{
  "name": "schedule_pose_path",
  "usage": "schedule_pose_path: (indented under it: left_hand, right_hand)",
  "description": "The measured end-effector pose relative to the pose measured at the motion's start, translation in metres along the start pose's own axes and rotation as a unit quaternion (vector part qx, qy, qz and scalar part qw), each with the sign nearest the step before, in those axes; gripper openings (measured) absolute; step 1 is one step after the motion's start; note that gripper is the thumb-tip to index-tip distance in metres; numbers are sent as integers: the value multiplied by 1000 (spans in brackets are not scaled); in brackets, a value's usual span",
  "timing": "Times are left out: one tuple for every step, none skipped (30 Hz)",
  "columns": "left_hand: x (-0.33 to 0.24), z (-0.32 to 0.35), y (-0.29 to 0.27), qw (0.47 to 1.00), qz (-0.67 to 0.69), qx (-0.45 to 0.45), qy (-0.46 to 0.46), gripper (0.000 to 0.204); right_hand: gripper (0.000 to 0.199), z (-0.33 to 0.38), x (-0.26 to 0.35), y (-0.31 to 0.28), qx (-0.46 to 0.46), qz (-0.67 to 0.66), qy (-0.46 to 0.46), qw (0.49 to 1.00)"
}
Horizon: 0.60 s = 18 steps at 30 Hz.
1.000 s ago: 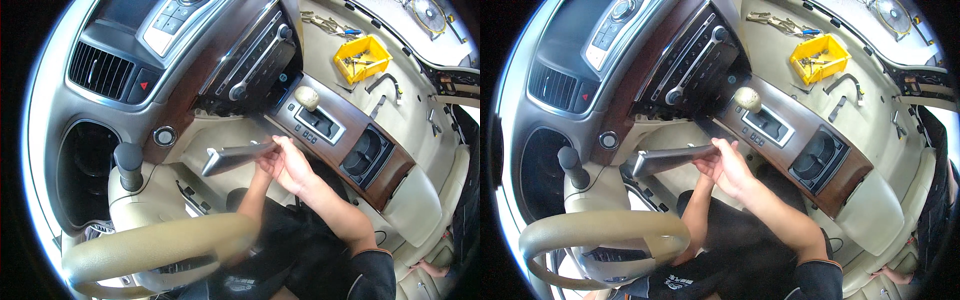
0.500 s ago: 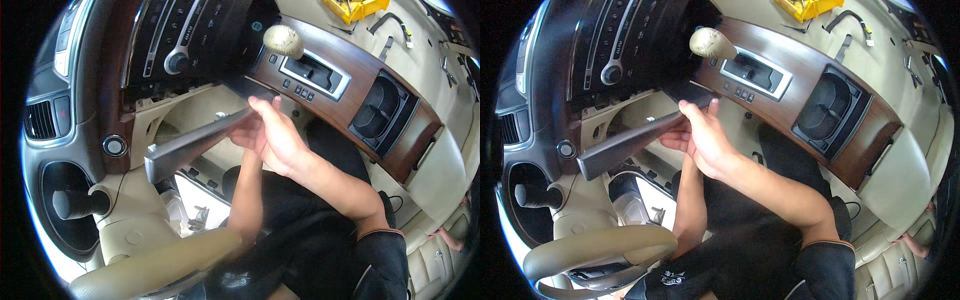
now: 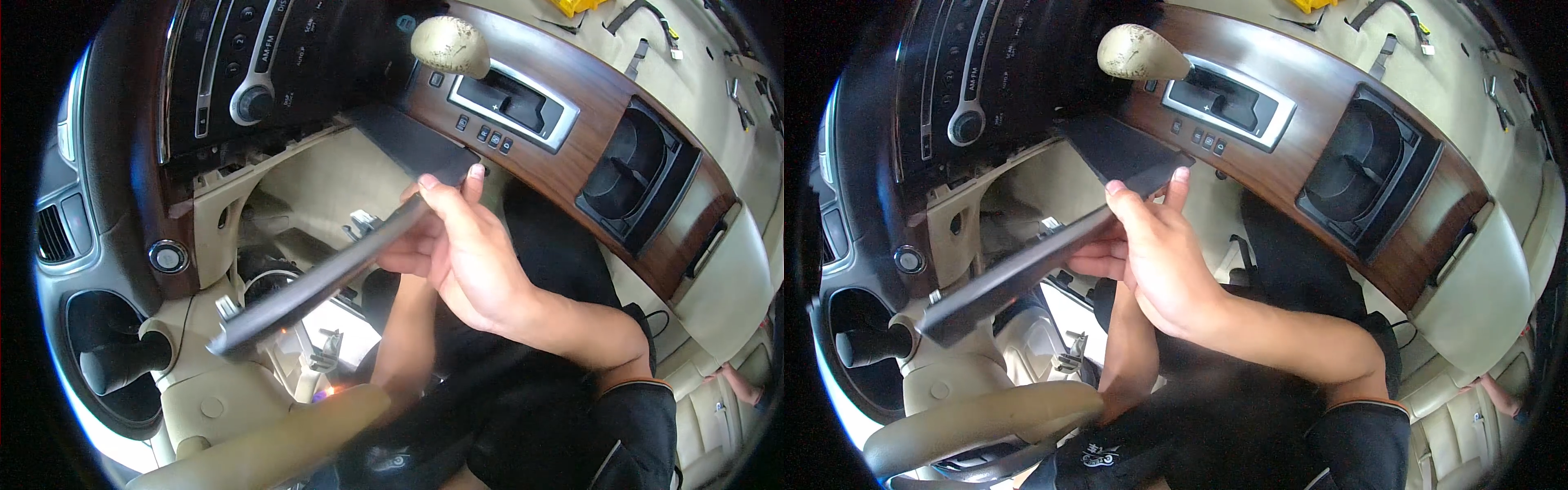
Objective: Install and secure internal decorative plastic molding and structural trim around the center console and dashboard area of a car.
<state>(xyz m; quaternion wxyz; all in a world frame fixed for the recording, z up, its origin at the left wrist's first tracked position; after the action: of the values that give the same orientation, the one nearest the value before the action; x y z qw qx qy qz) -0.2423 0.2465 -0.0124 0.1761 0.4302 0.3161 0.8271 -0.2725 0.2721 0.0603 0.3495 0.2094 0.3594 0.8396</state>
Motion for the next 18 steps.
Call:
schedule_pose_path:
  left_hand:
    - [27,4,26,991,112,59,45,29]
    - [22,4,26,991,113,61,45,29]
    - [19,5,24,996,44,59,40,28]
    - [16,5,22,997,-26,57,34,27]
    - [13,6,20,993,-96,55,29,26]
    - [11,6,18,985,-165,53,23,25]
    - [10,8,16,971,-234,48,17,24]
    - [4,-1,20,953,-301,43,11,23]
    - [3,-11,23,929,-368,40,5,22]
    - [1,-9,26,901,-433,38,-1,21]
    - [-1,-17,30,868,-495,36,-7,20]
    - [-4,-19,36,833,-553,33,-13,19]
    - [-6,-28,36,794,-607,31,-19,19]
    - [-4,-34,30,752,-658,30,-24,18]
    - [-6,-42,36,704,-709,30,-23,17]
    - [-7,-48,40,655,-755,29,-21,17]
    - [-10,-55,45,605,-796,28,-17,16]
    - [-15,-62,55,553,-833,26,-10,16]
  right_hand:
    - [27,-1,-7,15,21,-4,14,1000]
    - [29,-4,-11,20,33,-1,19,999]
    - [29,-6,-11,20,32,0,19,999]
    - [30,-8,-11,22,41,12,25,999]
    - [32,-10,-11,23,50,23,29,998]
    - [32,-13,-10,23,51,24,30,998]
    - [34,-15,-10,23,56,31,44,997]
    - [36,-17,-10,23,61,39,58,996]
    - [36,-21,-10,23,62,39,59,996]
    - [38,-26,-12,22,74,58,74,993]
    - [41,-30,-14,22,85,78,90,989]
    - [41,-35,-11,23,87,81,89,989]
    - [43,-40,-9,21,77,113,94,986]
    - [45,-44,-6,19,68,146,98,982]
    - [45,-48,-6,22,74,150,101,981]
    - [47,-52,-8,23,80,178,113,974]
    - [49,-53,-9,22,86,210,126,966]
    - [51,-54,-6,21,79,240,112,961]
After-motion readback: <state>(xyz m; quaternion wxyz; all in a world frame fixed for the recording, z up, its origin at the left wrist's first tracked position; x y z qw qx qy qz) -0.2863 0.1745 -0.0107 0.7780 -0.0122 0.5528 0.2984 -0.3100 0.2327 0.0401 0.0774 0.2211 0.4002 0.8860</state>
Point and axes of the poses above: each hand's wrist, its own z-axis away from the middle knuckle, its own y-axis out of the palm, x = y × z, the point moved 7 cm from there along -z, towards the middle knuckle, and after that the axes turned 11 degrees about -y, right-handed, at the moved point
